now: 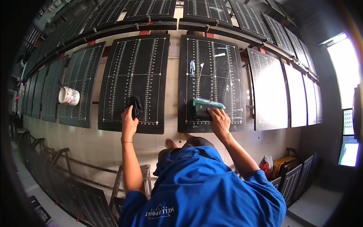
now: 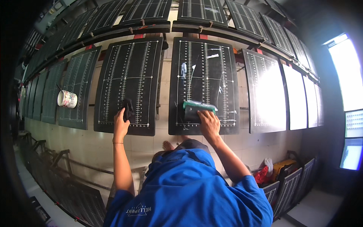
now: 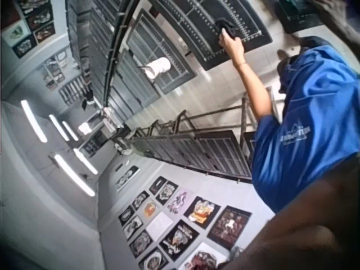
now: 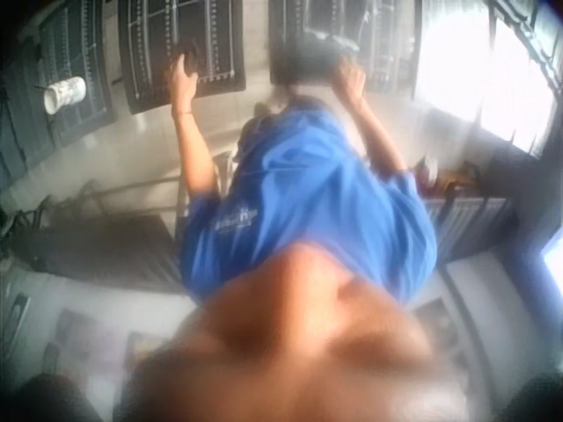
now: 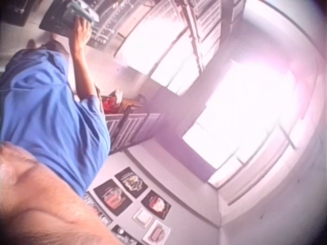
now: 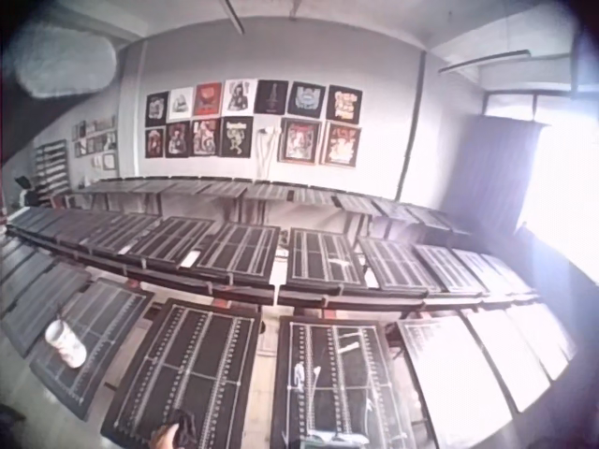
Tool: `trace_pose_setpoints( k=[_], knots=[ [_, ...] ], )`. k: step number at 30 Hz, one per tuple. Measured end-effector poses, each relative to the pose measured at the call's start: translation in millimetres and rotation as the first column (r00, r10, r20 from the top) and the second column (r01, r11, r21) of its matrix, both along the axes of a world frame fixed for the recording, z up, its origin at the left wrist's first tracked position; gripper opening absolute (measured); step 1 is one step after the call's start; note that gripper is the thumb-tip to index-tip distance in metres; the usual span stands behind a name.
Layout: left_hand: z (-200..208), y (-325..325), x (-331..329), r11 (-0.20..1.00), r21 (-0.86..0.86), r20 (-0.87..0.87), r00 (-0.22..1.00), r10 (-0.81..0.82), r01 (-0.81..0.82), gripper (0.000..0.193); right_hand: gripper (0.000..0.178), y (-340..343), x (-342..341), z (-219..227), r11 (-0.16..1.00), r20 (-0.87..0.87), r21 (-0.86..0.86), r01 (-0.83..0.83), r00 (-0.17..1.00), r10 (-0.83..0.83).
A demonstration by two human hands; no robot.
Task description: The person scoops white ink from a bucket using a spatula and applies it to a screen printing frame. They then use a green squeegee to spread the ink evenly across the screen's surface, repeating the process on multiple frames.
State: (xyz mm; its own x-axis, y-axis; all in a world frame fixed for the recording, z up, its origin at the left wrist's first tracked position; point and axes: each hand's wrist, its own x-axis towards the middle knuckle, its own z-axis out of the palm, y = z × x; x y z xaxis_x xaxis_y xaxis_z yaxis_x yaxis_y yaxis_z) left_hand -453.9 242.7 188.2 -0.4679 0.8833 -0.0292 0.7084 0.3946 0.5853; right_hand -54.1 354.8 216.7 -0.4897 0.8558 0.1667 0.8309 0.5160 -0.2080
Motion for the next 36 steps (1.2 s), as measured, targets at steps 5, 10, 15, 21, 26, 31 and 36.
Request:
trace_pose_setpoints(
  k=[5,10,15,21,26,31,36],
  knots=[
    [-10,-2,-1,0.998,-0.022,-0.019,0.998,0.051,-0.052,0.054,0.038,120,-25,-19,0.998,-0.021,0.053,-0.043,0.999,0.044],
    [-4,3,4,0.991,-0.063,-0.072,0.991,0.110,-0.115,0.050,0.027,243,-68,-6,0.998,0.030,0.057,-0.038,0.999,0.036],
    [10,21,6,0.974,-0.161,-0.086,0.986,0.144,-0.157,0.048,0.017,329,-84,-10,0.991,-0.012,0.127,-0.046,0.999,0.047],
    [-1,30,5,0.979,-0.110,-0.165,0.975,0.151,-0.170,0.042,0.036,232,-63,-33,0.981,0.065,0.081,-0.175,0.983,0.170],
    [-10,28,3,0.980,-0.072,-0.218,0.962,0.167,-0.186,0.028,0.029,195,-52,11,0.971,0.112,-0.139,-0.197,0.971,0.213],
    [3,26,8,0.962,0.148,-0.198,0.946,0.255,-0.229,0.027,0.017,308,-90,27,1.000,0.047,-0.005,-0.001,0.999,0.002],
    [2,-3,12,0.799,0.325,0.460,0.823,0.334,-0.506,0.032,0.017,369,-105,-6,0.992,-0.006,0.115,0.052,0.999,-0.052]
  ],
)
